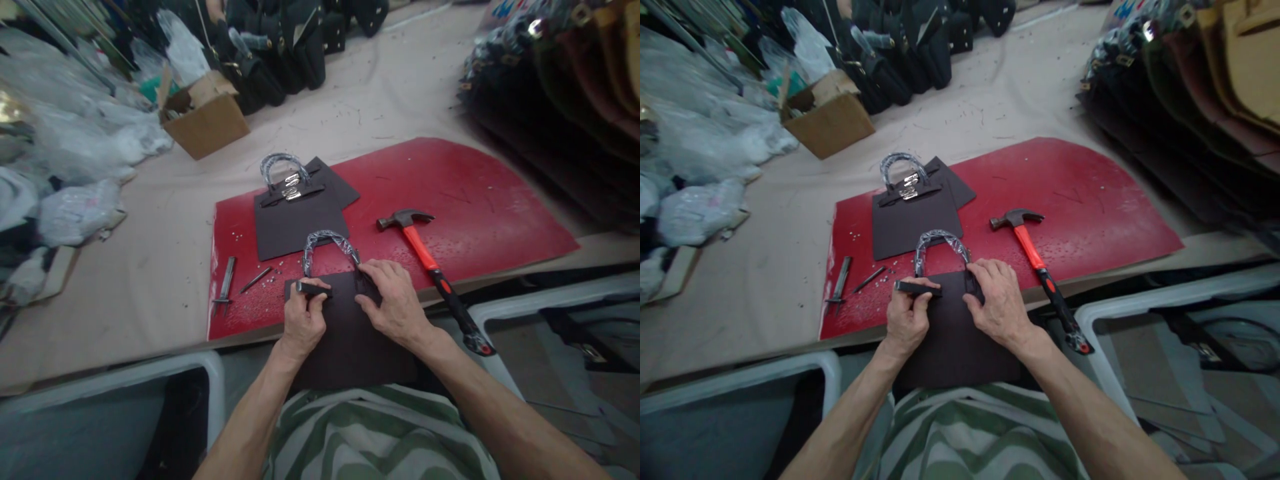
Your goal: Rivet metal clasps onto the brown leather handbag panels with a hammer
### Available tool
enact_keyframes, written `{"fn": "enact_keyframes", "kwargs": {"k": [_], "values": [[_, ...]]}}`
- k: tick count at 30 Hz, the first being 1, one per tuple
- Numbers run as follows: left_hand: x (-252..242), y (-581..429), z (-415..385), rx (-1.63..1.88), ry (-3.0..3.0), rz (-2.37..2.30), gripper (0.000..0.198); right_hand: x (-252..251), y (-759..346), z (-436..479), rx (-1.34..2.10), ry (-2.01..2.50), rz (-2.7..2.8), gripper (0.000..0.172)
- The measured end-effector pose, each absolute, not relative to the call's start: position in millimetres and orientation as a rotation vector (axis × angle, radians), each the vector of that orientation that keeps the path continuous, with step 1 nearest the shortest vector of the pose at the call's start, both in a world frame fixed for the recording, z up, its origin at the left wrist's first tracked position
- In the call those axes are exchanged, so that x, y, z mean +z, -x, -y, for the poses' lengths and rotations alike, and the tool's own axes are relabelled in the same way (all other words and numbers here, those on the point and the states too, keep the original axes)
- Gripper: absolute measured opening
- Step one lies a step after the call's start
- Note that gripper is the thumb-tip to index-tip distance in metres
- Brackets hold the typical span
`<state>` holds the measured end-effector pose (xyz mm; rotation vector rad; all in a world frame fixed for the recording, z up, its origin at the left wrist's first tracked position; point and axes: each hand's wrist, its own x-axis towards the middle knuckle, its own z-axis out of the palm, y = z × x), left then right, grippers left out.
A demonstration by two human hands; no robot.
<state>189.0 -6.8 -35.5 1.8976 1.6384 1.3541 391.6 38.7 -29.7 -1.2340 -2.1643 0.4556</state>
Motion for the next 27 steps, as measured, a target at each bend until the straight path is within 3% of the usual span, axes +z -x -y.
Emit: {"fn": "enact_keyframes", "kwargs": {"k": [6, 10, 15, 27], "values": [[-42.2, -189.2, 21.9, 1.363, -1.814, -1.657, 0.01, -34.9, -395.5, 15.7, 0.38, 1.378, 1.713, 0.041], [-44.4, -187.5, 20.7, 1.374, -1.741, -1.613, 0.009, -47.9, -393.4, 44.0, 0.907, 1.604, 1.142, 0.047], [-42.9, -186.8, 19.8, 1.384, -1.718, -1.602, 0.01, -52.6, -392.1, 39.5, 1.549, 1.518, 0.72, 0.058], [-37.6, -189.7, 12.5, 1.412, -1.578, -1.592, 0.009, -45.3, -401.6, 2.4, 1.878, 1.297, 0.626, 0.042]]}}
